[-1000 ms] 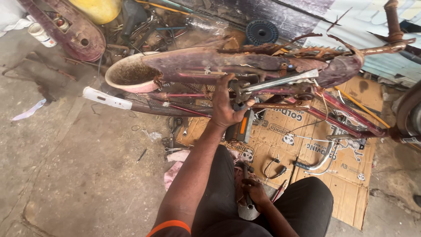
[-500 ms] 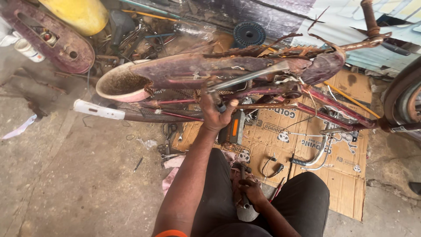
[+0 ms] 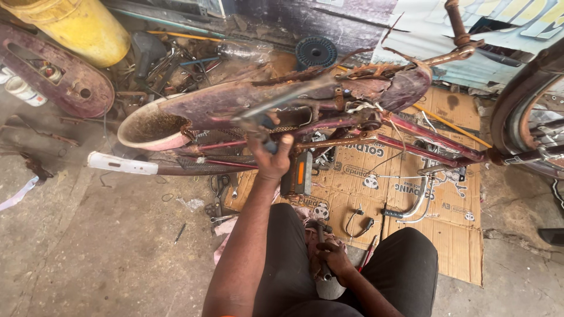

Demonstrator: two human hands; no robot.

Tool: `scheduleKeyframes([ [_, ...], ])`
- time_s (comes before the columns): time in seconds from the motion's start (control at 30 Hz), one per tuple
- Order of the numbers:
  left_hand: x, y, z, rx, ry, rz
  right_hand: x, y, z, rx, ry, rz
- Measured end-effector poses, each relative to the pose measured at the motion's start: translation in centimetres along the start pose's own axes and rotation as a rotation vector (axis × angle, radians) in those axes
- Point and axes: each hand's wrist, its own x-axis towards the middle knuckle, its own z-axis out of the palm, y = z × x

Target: The person uses a hammer and a metal bar to repeatedly strike and pry at the bicycle frame and crankset area. They reposition the tools and the bicycle several times while continuing to hammer and pry at the rusted components.

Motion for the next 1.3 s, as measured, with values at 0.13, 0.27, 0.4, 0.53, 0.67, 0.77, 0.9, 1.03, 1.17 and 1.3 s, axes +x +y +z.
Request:
scheduleKeyframes([
  [0.13,0.2,1.2,-0.3,-0.378,0.013,-0.185,-0.1,0.1,-0.4,-0.017,0.004,-0.008],
  [0.27,0.6,1.8,-0.2,-0.450,0.032,-0.177,-0.2,0.1,-0.6,-0.055,-0.002,-0.053],
  [0.4,0.8,1.9,-0.1,-0.437,0.024,-0.158,-0.8,-0.4,-0.6,-0.058,-0.001,-0.018],
  [0.53,0.9,2.2,-0.1,-0.392,0.006,-0.192,-1.2,-1.0,-0.5,-0.051,-0.006,-0.017],
  [0.67,1.0,2.3,-0.1,-0.373,0.007,-0.191,-1.0,-1.0,-0.7,-0.034,0.005,0.043],
  [0.77,1.0,2.1,-0.1,-0.369,0.013,-0.189,-0.6,-0.6,-1.0,-0.455,-0.091,-0.233],
  [0.9,0.6,1.6,-0.1,-0.368,-0.004,-0.181,-0.4,-0.5,-1.1,-0.353,-0.086,-0.139],
  [1.03,0.4,1.1,-0.1,-0.368,0.008,-0.128,-0.6,-0.8,-1.0,-0.316,-0.069,-0.151],
  [1.17,0.4,1.1,-0.2,-0.356,0.014,-0.157,-1.2,-1.2,-0.6,-0.108,-0.010,-0.047],
  [1.3,0.5,1.4,-0.2,-0.349,0.019,-0.186,-1.2,-1.3,-0.5,-0.061,-0.006,0.004],
])
